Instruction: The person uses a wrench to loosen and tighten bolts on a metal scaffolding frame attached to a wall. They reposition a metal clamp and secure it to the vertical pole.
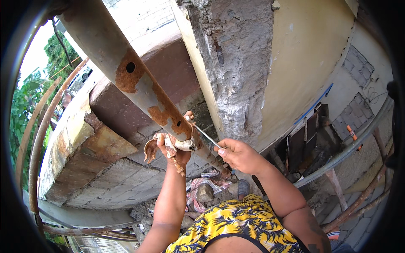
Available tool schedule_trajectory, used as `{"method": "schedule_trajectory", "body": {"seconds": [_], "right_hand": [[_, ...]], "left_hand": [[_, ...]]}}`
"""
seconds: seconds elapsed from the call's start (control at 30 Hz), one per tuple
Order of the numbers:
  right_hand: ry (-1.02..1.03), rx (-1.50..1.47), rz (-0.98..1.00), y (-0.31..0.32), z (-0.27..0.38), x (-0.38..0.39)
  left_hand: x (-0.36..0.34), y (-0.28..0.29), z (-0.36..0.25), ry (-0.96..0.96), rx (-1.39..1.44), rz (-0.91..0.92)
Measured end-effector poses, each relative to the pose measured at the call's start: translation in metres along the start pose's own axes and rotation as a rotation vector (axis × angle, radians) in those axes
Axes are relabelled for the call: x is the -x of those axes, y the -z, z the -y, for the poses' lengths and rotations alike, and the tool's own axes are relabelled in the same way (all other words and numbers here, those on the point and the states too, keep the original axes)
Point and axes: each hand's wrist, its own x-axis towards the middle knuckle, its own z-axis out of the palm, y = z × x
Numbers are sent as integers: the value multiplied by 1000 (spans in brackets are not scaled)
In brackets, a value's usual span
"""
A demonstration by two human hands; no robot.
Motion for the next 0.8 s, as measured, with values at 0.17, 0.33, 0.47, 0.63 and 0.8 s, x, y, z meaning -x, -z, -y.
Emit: {"method": "schedule_trajectory", "body": {"seconds": [0.17,0.33,0.47,0.63,0.8], "right_hand": [[279,435,-208,-4,-17,-1],[169,358,-157,-2,-15,0],[101,316,-79,11,-6,-2],[175,170,-77,13,-10,-2],[166,371,-337,34,-8,-15]], "left_hand": [[-1,-1,1,3,20,-1],[1,2,3,11,-19,-84],[0,4,1,32,2,-58],[-1,4,3,36,27,-81],[1,9,1,59,75,-62]]}}
